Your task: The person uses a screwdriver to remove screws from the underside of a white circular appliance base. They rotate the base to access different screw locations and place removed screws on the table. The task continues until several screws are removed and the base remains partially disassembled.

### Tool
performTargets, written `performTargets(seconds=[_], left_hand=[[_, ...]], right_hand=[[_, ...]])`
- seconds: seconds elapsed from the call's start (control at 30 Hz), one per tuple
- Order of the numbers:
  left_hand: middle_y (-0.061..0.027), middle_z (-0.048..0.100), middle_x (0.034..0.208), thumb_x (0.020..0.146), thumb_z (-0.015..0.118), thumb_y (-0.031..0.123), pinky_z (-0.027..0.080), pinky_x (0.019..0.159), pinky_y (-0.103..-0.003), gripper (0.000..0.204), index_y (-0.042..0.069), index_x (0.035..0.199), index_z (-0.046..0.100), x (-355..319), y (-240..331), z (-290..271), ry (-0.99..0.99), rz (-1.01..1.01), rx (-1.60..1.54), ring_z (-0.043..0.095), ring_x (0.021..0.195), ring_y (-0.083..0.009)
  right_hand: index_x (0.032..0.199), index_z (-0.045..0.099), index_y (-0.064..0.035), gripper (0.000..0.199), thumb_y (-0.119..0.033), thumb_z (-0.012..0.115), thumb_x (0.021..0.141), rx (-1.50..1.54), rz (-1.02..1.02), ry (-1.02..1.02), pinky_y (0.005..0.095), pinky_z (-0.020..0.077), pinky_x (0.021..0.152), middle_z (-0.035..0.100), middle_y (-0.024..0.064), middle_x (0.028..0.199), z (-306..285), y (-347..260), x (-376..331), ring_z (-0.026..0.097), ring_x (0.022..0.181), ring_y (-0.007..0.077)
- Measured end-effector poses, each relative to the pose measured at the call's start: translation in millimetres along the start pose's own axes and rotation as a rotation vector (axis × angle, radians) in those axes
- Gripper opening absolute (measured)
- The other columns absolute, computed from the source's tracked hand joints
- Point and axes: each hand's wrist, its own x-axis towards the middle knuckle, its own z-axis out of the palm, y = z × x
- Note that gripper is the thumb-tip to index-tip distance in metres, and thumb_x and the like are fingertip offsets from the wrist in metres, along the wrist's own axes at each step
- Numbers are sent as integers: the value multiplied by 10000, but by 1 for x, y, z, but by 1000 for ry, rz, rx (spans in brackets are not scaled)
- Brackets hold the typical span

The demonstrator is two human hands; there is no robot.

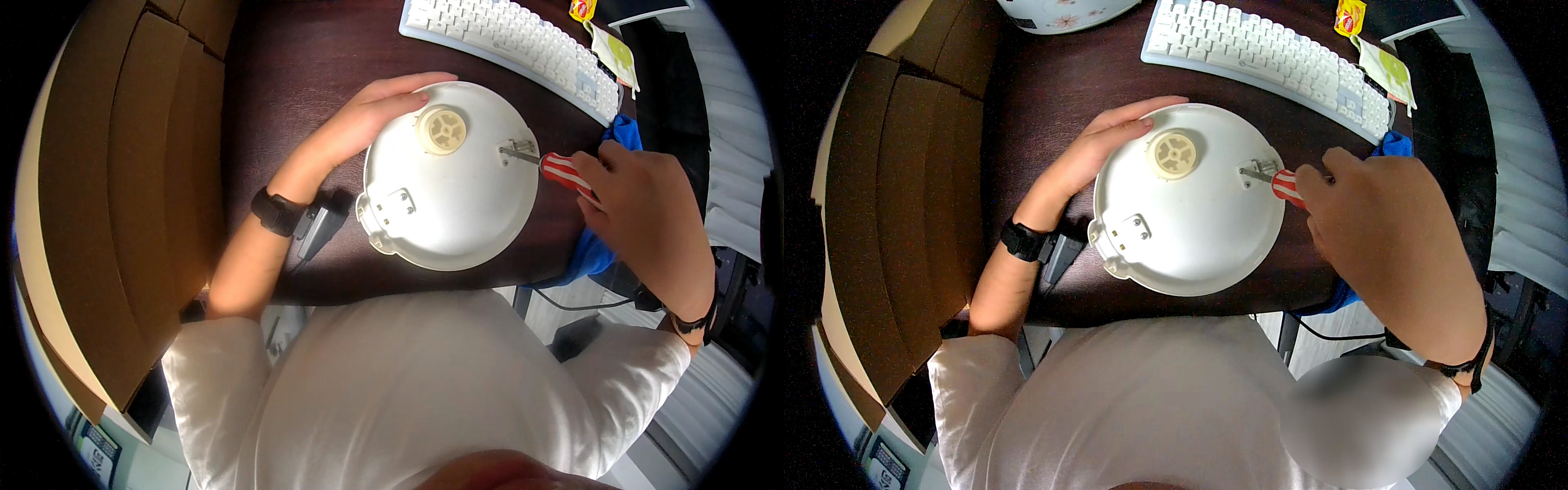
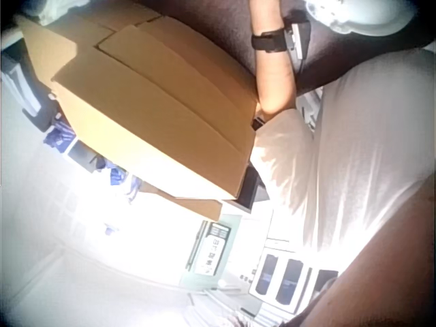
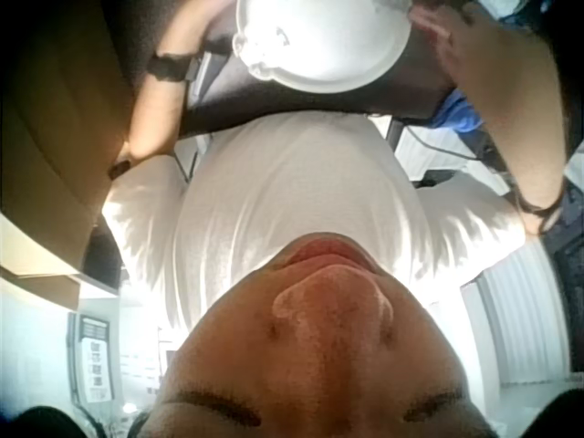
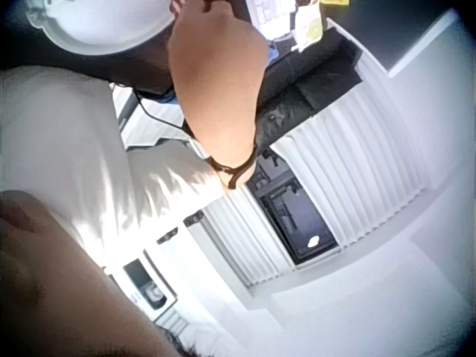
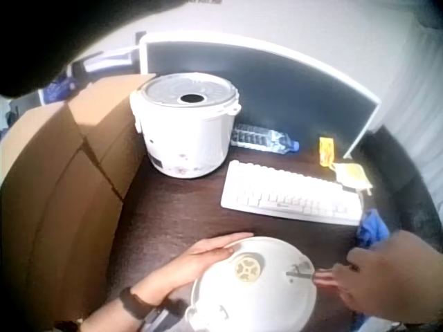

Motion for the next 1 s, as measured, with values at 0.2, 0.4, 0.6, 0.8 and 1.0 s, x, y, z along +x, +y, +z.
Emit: performTargets(seconds=[0.2, 0.4, 0.6, 0.8, 1.0], left_hand=[[-132, 543, 1189, 884, 430, 151, 437, 903, -260, 408, 16, 1269, 448, -3, 1, 0, -6, -20, -84, 553, 1051, -177], [-130, 544, 1190, 883, 437, 155, 431, 909, -259, 405, 16, 1263, 456, -1, 0, -1, -5, -10, -43, 550, 1053, -175], [-128, 549, 1185, 881, 438, 155, 432, 906, -260, 403, 22, 1261, 462, 0, 1, -5, -2, 11, 17, 553, 1046, -174], [-124, 552, 1179, 874, 435, 151, 438, 894, -257, 409, 21, 1260, 463, 1, 3, -4, 3, -16, -2, 556, 1037, -170], [-108, 572, 1134, 882, 451, 178, 421, 889, -251, 391, 12, 1235, 477, -1, -2, -1, 41, -8, -21, 545, 1031, -153]], right_hand=[[878, 580, -27, 230, -99, 669, 679, 409, -15, 276, 297, 436, 581, 559, 116, 798, -7, 7, 3, 560, 629, 243], [798, 571, -19, 201, -191, 665, 756, 495, 197, 390, 302, 374, 461, 551, 129, 639, 4, 10, 1, 504, 476, 241], [832, 552, -6, 199, -161, 653, 759, 441, 246, 246, 313, 391, 496, 539, 141, 615, -4, 7, -1, 510, 506, 270], [905, 524, -23, 273, -120, 676, 701, 372, -61, 295, 372, 437, 585, 571, 149, 751, -4, 19, -1, 557, 648, 339], [959, 515, -11, 347, -151, 699, 700, 472, -66, 412, 383, 438, 614, 573, 173, 839, 10, 24, -12, 568, 696, 324]])
